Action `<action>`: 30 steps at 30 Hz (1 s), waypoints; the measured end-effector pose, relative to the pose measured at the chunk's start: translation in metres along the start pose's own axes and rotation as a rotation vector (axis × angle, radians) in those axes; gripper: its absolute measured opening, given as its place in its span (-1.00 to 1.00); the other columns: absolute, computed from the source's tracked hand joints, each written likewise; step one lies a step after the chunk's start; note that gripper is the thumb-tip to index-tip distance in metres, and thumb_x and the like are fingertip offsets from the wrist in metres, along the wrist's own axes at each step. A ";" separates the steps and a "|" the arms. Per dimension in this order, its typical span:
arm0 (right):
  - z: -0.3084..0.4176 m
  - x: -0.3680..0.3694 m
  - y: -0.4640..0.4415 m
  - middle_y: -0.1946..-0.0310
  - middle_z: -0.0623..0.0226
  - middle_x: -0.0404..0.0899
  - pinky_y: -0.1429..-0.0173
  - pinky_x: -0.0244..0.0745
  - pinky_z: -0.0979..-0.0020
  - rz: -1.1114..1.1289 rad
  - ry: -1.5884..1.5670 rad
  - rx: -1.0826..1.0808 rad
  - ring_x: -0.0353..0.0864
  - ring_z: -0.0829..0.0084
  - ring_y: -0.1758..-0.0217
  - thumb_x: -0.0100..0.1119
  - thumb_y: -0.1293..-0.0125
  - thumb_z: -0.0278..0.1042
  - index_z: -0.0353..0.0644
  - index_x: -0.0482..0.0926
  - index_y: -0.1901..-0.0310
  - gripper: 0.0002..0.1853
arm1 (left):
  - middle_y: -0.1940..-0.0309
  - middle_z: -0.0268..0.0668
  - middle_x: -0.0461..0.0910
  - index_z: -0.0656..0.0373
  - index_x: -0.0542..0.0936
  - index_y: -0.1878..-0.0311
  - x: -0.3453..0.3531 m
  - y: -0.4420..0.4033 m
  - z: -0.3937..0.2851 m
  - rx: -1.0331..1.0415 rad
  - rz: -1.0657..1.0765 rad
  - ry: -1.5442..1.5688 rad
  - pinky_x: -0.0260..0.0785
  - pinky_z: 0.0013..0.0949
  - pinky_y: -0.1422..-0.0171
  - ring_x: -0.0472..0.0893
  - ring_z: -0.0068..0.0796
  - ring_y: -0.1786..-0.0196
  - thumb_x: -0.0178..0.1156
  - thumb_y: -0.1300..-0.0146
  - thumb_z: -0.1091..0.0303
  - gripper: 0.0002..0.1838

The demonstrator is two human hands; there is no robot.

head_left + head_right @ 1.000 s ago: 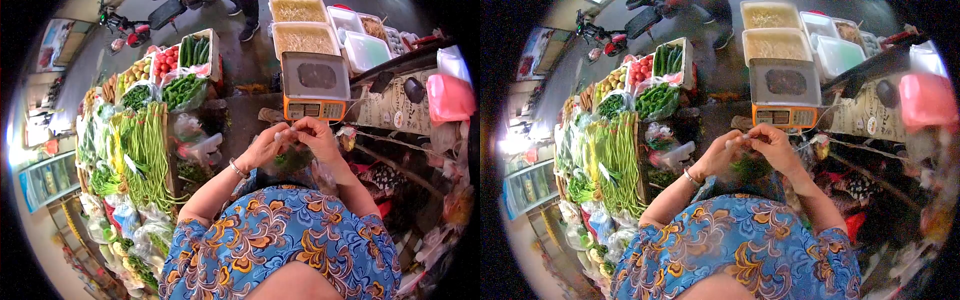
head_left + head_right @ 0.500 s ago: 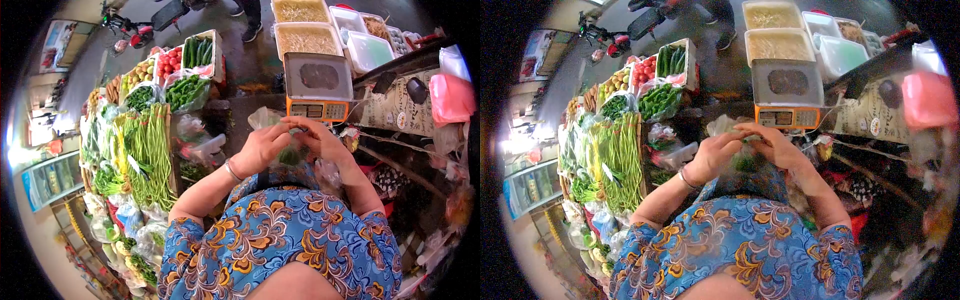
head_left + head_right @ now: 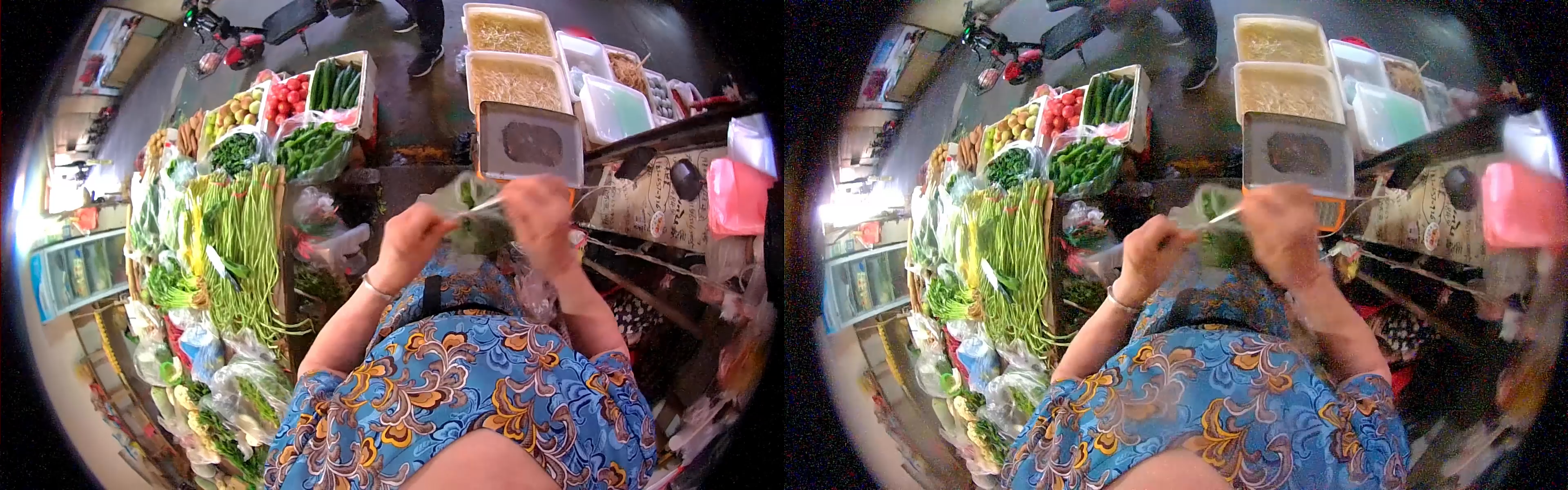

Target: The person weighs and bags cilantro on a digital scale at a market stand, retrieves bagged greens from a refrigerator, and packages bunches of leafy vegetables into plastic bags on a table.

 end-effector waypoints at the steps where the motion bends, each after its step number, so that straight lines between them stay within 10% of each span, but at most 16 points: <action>1: -0.023 -0.008 -0.002 0.32 0.31 0.57 0.08 0.35 0.23 -0.002 0.094 0.068 0.53 0.25 0.20 0.22 -0.12 -0.48 -0.15 0.59 0.36 -0.95 | 0.56 -0.37 0.46 0.21 0.52 0.44 -0.001 0.009 0.022 -0.254 -0.028 0.210 0.29 -0.45 0.43 0.40 -0.64 0.50 0.31 -0.13 0.50 -0.86; 11: -0.026 0.064 -0.115 0.22 0.40 0.45 -0.10 0.20 0.26 0.221 0.212 -0.092 0.40 0.32 0.05 0.24 -0.13 -0.44 -0.12 0.59 0.41 -0.98 | 0.42 -0.41 0.50 0.21 0.51 0.04 0.006 0.032 0.147 -0.667 -0.113 0.541 0.39 -0.55 0.38 0.47 -0.69 0.41 0.14 -0.31 0.43 -0.81; 30: -0.172 0.189 -0.352 0.46 0.23 0.56 0.15 0.35 0.21 0.061 0.313 0.179 0.55 0.21 0.31 0.14 -0.23 -0.32 -0.21 0.56 0.40 -0.85 | 0.41 -0.28 0.60 0.32 0.53 0.09 -0.105 0.094 0.328 -1.079 -0.105 0.610 0.38 -0.50 0.42 0.53 -0.59 0.48 0.11 -0.25 0.50 -0.81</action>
Point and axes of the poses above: each hand's wrist, its own y-axis away from the middle knuckle, its own x-axis out of the palm, z = x × y, the point moved 5 cm from there along -y, towards the middle knuckle
